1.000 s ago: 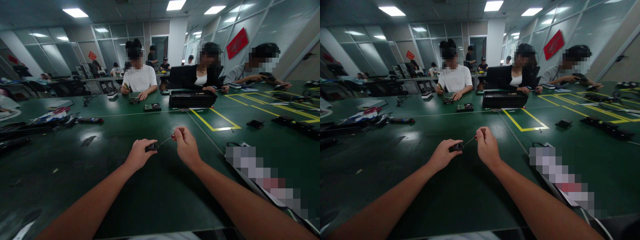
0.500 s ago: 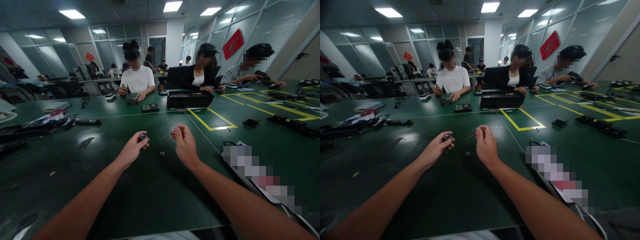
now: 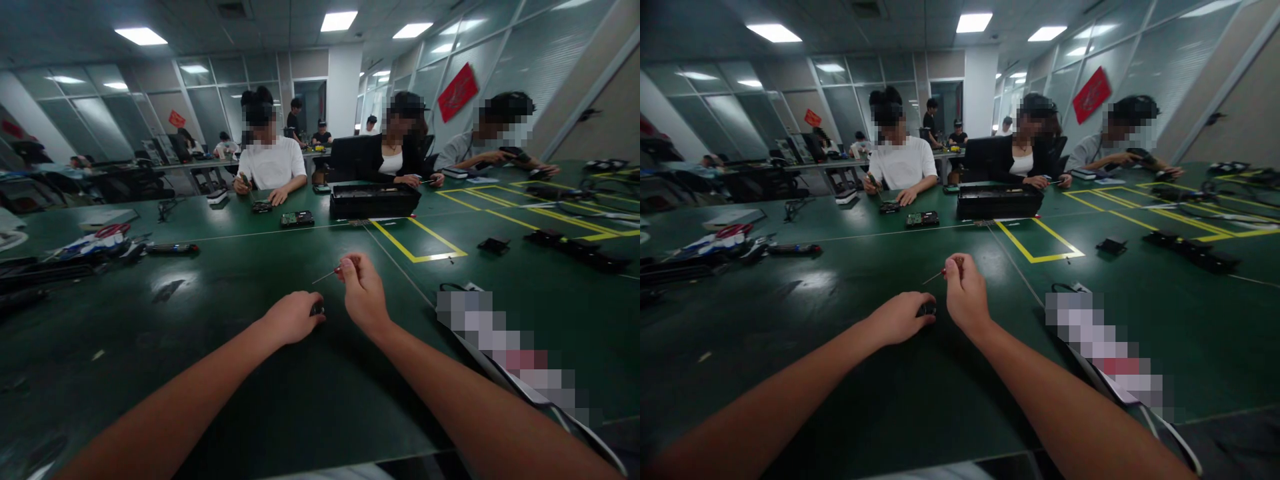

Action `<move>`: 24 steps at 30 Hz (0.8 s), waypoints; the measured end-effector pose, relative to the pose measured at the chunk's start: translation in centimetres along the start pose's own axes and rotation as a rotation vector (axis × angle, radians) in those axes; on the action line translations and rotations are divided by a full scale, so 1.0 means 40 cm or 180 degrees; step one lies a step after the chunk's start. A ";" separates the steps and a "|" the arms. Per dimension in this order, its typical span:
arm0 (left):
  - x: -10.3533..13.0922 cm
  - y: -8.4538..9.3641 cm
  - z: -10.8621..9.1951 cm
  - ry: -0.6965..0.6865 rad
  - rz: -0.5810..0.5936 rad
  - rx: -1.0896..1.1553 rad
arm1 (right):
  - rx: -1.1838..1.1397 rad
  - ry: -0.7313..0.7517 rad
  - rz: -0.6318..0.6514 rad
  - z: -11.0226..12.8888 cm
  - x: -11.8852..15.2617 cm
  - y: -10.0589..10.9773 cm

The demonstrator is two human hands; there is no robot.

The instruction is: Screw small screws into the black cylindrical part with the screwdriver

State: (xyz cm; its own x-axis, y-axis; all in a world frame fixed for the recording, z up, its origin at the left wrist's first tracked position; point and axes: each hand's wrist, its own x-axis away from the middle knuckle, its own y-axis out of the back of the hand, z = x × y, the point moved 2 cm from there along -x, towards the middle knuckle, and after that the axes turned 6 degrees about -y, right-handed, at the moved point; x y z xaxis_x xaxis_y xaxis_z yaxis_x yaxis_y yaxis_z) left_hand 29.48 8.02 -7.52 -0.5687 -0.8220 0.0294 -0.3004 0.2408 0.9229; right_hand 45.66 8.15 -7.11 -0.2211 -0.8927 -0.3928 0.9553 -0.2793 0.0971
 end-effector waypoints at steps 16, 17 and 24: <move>0.059 0.057 0.120 0.0320 -0.0227 0.1312 | 0.0008 -0.0086 0.0094 -0.010 -0.004 -0.001; 0.070 0.068 0.138 0.0457 -0.0244 0.1591 | -0.0007 -0.0097 0.0111 -0.013 -0.004 -0.001; 0.193 0.177 0.275 0.1312 -0.1571 0.3716 | 0.0001 -0.0155 0.0192 -0.025 -0.006 -0.005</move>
State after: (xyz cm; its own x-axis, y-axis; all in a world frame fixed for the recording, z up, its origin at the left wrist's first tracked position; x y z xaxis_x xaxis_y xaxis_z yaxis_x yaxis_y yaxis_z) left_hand 14.54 9.08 -4.96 -0.0017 -0.9956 0.0937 -1.0000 0.0025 0.0085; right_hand 45.72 8.78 -7.93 -0.1724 -0.9241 -0.3412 0.9671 -0.2245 0.1194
